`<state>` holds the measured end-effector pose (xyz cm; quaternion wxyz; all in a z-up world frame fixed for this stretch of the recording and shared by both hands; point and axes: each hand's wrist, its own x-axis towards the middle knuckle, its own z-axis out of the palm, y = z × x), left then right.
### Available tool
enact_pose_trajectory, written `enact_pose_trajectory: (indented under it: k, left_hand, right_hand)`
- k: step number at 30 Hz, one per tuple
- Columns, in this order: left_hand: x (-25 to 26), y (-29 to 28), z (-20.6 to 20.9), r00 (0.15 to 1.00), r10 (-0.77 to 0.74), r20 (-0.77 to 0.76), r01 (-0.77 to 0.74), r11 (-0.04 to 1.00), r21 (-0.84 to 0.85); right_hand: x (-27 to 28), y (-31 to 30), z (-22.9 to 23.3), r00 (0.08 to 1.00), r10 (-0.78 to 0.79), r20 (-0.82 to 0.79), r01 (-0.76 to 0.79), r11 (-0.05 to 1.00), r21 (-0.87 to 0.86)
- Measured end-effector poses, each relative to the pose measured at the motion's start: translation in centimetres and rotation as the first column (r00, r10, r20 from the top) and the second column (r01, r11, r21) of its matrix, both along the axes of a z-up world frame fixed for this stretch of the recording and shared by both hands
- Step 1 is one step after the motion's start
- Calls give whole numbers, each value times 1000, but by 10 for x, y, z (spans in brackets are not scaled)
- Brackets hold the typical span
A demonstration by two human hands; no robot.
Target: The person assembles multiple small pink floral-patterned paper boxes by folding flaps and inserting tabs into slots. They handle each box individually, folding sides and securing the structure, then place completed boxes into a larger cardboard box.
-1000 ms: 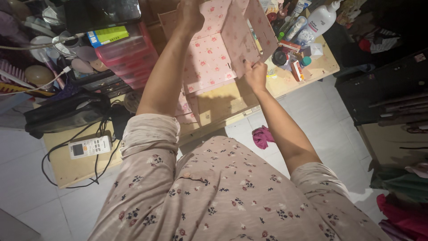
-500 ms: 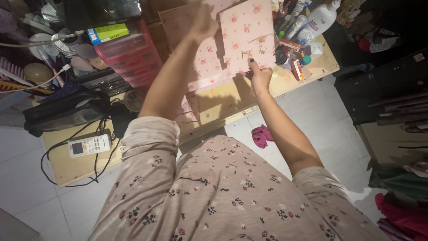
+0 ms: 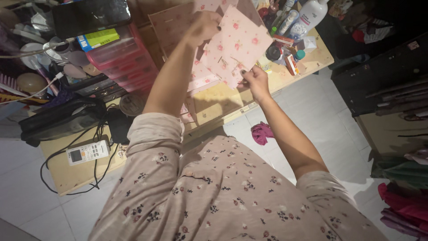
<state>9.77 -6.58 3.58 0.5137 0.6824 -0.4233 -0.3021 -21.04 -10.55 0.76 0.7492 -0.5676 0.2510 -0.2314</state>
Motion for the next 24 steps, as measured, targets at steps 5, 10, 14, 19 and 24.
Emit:
enact_pose_trajectory:
  k: [5, 10, 14, 19, 24]
  left_hand:
    - [-9, -16, 14, 997, -46, 61, 57, 980, -192]
    - [9, -16, 26, 959, 19, 281, -10, 999, -32]
    - [37, 24, 38, 857, 10, 515, -153, 960, 235]
    - [53, 116, 50, 845, -78, 530, -166, 902, 398]
    - [21, 231, 33, 871, 69, 486, -243, 920, 306]
  right_hand:
    - [20, -10, -19, 995, -99, 4, 98, 974, -202]
    - [40, -28, -44, 972, -236, 6, 228, 929, -292]
    - [56, -44, -53, 983, -179, 39, 181, 922, -343]
    - [67, -44, -43, 990, -137, 37, 142, 958, -251]
    - [75, -32, -24, 998, -62, 3, 62, 993, -103]
